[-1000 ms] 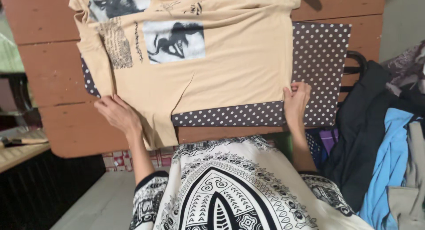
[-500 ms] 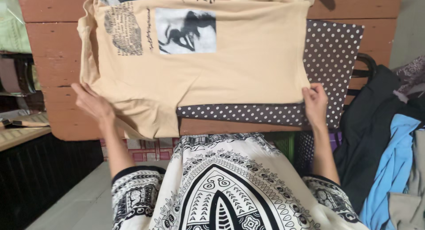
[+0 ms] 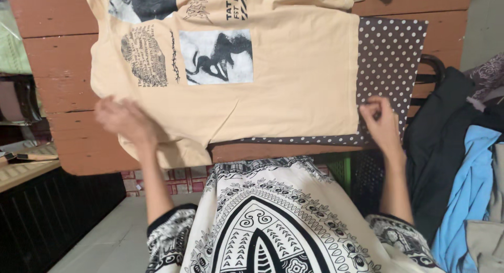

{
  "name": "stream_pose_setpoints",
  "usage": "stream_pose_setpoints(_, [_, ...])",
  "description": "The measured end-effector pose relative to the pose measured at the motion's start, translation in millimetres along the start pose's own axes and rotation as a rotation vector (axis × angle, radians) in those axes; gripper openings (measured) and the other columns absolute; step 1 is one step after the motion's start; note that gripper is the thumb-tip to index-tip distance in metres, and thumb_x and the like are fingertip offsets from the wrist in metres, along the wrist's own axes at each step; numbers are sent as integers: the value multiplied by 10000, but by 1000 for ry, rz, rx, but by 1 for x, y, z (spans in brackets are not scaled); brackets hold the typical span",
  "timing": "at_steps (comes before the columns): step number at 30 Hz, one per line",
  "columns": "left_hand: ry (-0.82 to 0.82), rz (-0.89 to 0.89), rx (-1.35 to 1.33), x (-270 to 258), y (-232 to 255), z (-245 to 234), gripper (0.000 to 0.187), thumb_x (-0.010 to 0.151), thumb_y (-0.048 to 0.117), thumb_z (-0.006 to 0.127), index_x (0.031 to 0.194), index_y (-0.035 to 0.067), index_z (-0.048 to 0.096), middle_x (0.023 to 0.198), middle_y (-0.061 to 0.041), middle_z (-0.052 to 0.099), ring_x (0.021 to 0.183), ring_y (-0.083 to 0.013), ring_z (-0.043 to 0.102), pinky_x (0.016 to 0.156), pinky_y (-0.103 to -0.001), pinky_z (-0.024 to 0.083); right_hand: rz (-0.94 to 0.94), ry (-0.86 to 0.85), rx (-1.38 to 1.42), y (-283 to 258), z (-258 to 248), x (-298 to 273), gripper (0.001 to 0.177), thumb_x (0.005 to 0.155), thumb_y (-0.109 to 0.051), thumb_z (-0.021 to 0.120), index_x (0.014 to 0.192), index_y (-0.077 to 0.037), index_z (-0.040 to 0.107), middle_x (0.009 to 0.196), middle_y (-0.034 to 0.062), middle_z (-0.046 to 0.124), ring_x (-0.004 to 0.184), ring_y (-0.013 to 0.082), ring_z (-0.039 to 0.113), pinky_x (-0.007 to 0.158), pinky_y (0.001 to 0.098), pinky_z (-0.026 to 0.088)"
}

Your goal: The person irons a beige t-shirt on a wooden table covered with a polka-dot cloth. They use a black electric iron to smooth the fabric, systematically working over the sleeves, body, and collar. The person flips the shirt over to iron the other side, ensuring the entire garment is wrinkle-free.

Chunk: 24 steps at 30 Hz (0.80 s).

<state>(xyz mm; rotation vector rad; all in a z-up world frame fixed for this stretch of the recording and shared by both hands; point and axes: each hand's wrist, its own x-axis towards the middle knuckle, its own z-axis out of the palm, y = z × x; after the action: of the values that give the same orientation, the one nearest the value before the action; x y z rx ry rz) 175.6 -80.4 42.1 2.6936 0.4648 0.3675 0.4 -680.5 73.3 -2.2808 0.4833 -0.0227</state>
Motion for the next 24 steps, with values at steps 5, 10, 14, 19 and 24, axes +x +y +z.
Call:
stream_pose_setpoints(5, [-459,120,-121,-48,130,28,732,1007,344,555,1583,-19,285,1717,-229,130,1609,-388,39,1290,-535,15,-257,179,-247,-52,66,66,507,1021,-156,686,1470,2,511,1500,223,529,1426,380,459,1215,499,350])
stream_pose_setpoints(10, [-412,348,116,-50,128,42,675,1094,434,499,1664,170,252,1733,-109,129,1595,-314,53,1265,-581,4,-273,6,-453,-70,108,84,600,1058,-273,598,1615,-148,413,1704,167,244,1576,376,167,1240,608,103])
stream_pose_setpoints(14, [-315,309,148,-2,84,38,592,1114,373,461,1669,215,329,1749,-95,192,1622,-306,122,1293,-563,56,-197,-14,-477,-59,103,92,572,1111,-306,507,1652,-189,365,1744,94,194,1617,312,128,1280,603,69])
stream_pose_setpoints(19, [-287,351,82,34,84,51,587,1109,350,452,1665,180,374,1732,-117,236,1602,-322,152,1275,-576,69,-216,3,-470,-59,108,116,557,1128,-291,483,1661,-192,354,1747,101,189,1616,317,131,1290,591,68])
stream_pose_setpoints(24, [-296,390,65,79,98,72,571,1122,368,450,1654,171,387,1726,-120,250,1598,-333,161,1274,-573,70,-277,4,-467,-68,110,168,558,1139,-280,468,1670,-176,331,1752,108,188,1622,326,127,1300,588,66])
